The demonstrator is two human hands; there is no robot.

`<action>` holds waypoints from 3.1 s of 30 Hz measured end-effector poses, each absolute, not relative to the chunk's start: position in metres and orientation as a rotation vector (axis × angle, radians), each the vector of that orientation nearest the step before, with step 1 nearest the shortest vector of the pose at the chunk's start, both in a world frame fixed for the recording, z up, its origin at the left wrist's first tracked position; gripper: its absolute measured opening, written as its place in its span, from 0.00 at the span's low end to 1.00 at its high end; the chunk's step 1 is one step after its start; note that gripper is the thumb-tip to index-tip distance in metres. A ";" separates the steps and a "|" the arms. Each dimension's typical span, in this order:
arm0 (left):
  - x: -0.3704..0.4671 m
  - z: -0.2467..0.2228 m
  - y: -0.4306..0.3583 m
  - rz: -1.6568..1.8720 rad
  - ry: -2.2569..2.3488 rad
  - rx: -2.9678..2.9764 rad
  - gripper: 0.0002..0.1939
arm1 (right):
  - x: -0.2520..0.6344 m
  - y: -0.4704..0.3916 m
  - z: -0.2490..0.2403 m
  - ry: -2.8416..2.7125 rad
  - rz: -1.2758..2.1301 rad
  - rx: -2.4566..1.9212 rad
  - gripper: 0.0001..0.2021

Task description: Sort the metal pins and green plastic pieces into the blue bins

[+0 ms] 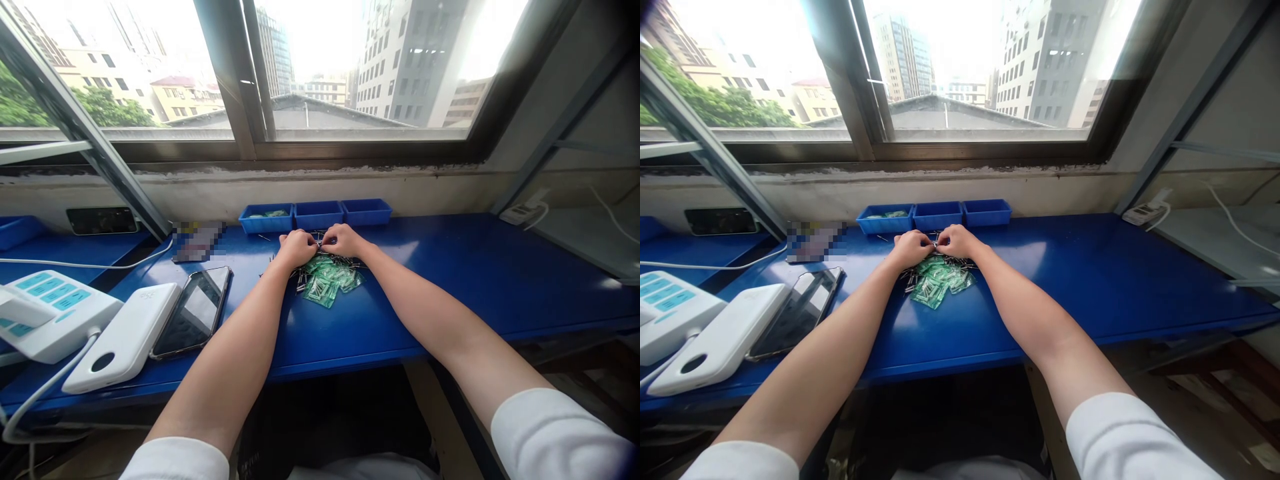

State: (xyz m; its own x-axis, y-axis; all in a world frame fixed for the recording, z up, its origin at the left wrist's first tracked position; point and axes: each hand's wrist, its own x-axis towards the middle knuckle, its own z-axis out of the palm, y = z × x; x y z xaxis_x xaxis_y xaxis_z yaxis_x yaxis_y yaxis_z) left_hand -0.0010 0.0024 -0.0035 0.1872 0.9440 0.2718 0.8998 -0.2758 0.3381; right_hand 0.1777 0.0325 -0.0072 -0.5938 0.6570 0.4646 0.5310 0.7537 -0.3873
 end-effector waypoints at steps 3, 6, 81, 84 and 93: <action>-0.001 -0.004 0.004 0.656 1.845 2.333 0.12 | 0.176 0.031 -0.006 -2.372 0.326 -0.895 0.04; -0.002 -0.003 0.004 0.644 1.858 2.329 0.12 | 0.176 0.030 -0.004 -2.364 0.350 -0.936 0.04; -0.003 -0.003 0.006 0.684 1.898 2.296 0.18 | 0.203 0.049 -0.008 -1.723 0.038 -1.672 0.31; -0.002 -0.002 0.005 0.671 1.923 2.299 0.17 | 0.200 0.048 -0.007 -1.716 -0.005 -1.532 0.24; -0.002 -0.002 0.005 0.707 1.925 2.310 0.17 | 0.179 0.027 0.001 -2.257 0.426 -0.918 0.08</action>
